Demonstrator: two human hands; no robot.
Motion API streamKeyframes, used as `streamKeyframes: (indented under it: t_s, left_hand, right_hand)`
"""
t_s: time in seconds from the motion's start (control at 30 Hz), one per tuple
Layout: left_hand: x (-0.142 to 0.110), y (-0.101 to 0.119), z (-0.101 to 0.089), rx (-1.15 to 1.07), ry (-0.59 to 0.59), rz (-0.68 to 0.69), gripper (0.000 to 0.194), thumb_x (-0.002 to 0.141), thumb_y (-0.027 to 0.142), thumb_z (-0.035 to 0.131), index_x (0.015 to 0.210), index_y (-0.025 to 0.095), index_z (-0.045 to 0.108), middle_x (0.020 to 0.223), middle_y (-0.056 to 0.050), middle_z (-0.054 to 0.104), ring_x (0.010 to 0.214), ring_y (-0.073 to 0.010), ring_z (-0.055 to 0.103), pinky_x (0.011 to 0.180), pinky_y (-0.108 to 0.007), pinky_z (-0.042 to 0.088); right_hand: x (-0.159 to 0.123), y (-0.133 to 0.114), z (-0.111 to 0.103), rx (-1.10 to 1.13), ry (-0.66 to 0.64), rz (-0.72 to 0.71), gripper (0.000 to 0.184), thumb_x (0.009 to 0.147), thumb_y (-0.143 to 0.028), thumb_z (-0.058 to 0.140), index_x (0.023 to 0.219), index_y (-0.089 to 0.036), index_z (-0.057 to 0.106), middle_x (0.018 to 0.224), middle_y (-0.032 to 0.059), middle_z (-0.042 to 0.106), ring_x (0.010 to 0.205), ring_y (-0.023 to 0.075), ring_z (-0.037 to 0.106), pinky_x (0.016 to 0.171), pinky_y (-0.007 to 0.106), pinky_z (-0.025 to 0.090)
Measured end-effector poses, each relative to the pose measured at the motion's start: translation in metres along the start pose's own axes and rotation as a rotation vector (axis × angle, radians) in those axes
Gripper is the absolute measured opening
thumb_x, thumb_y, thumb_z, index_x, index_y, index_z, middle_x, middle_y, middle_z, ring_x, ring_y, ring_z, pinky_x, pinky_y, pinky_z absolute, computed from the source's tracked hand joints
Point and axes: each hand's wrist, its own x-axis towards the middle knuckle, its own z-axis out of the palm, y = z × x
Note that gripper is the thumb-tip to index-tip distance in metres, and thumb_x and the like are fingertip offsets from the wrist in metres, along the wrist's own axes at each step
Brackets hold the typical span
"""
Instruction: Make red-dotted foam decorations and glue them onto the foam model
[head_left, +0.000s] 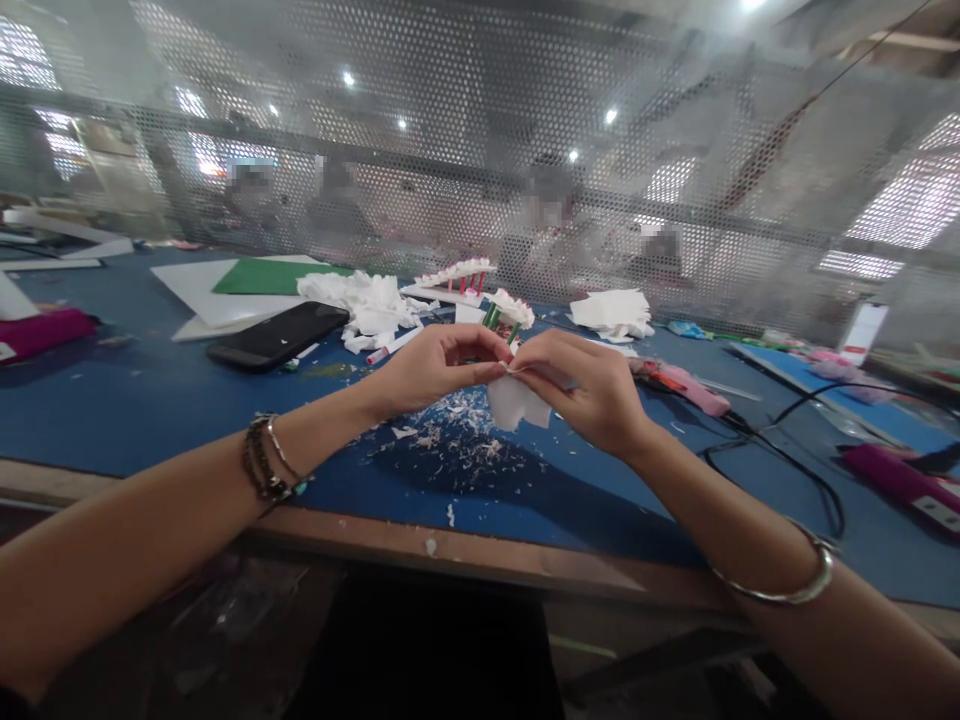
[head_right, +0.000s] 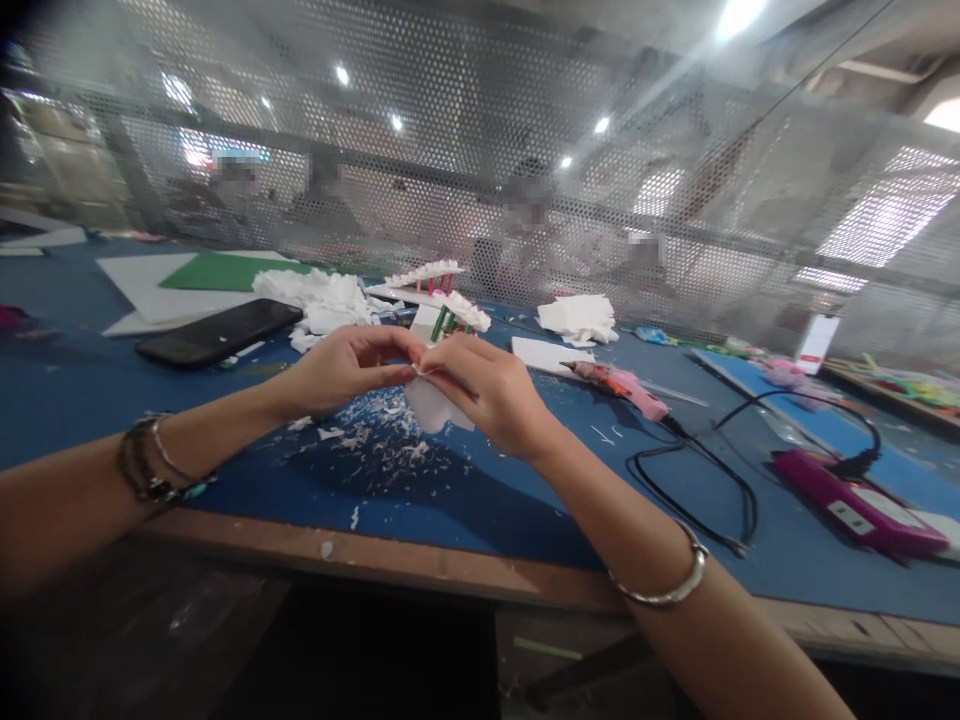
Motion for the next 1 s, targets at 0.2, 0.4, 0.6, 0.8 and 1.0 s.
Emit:
streamKeyframes:
  t_s: [0.2, 0.4, 0.6, 0.8, 1.0]
  left_hand:
    - [-0.0009, 0.0085, -0.0036, 0.115, -0.021, 0.085, 0.002, 0.069, 0.014, 0.057, 0.071, 0.013, 0.056, 0.073, -0.001, 0.055, 0.071, -0.0098, 0.052, 0.063, -0.019, 0.045]
    - [-0.0001, 0.0098, -0.0052, 0.170, -0.046, 0.143, 0.001, 0.070, 0.012, 0.056, 0.070, 0.013, 0.056, 0.072, -0.002, 0.055, 0.068, -0.0084, 0.052, 0.059, -0.017, 0.045]
    - [-0.0009, 0.0106, -0.0065, 0.120, -0.076, 0.165, 0.004, 0.069, 0.011, 0.057, 0.069, 0.014, 0.054, 0.071, -0.001, 0.054, 0.070, -0.0091, 0.053, 0.063, -0.019, 0.047]
    - [-0.0015, 0.0076, -0.0037, 0.059, -0.078, 0.080, 0.015, 0.066, 0.013, 0.060, 0.079, 0.016, 0.052, 0.072, 0.002, 0.050, 0.066, -0.0073, 0.052, 0.058, -0.016, 0.047]
    - [-0.0017, 0.0038, 0.0004, 0.023, -0.036, 0.032, 0.010, 0.067, 0.017, 0.060, 0.074, 0.014, 0.054, 0.068, 0.001, 0.055, 0.064, -0.0080, 0.054, 0.058, -0.017, 0.047]
  right_hand:
    - [0.0003, -0.0012, 0.0001, 0.008, -0.005, -0.045, 0.009, 0.080, -0.014, 0.046, 0.081, -0.020, 0.052, 0.076, 0.0013, 0.059, 0.074, 0.0101, 0.054, 0.067, 0.025, 0.044]
    - [0.0015, -0.0007, 0.0018, 0.029, 0.047, -0.045, 0.009, 0.077, -0.010, 0.050, 0.079, -0.018, 0.054, 0.075, 0.0025, 0.059, 0.070, 0.0095, 0.054, 0.064, 0.023, 0.044]
    - [0.0005, -0.0006, 0.0025, 0.057, 0.064, -0.064, 0.010, 0.077, -0.010, 0.050, 0.080, -0.019, 0.055, 0.075, 0.0024, 0.058, 0.071, 0.0099, 0.055, 0.065, 0.024, 0.045]
    - [-0.0005, 0.0004, 0.0046, 0.083, 0.097, -0.082, 0.013, 0.076, -0.008, 0.050, 0.079, -0.019, 0.056, 0.074, 0.0026, 0.059, 0.073, 0.0108, 0.056, 0.065, 0.025, 0.046]
    - [-0.0018, -0.0011, 0.0039, 0.110, 0.109, -0.073, 0.015, 0.076, -0.007, 0.050, 0.078, -0.020, 0.057, 0.075, 0.0017, 0.060, 0.073, 0.0102, 0.057, 0.067, 0.025, 0.047]
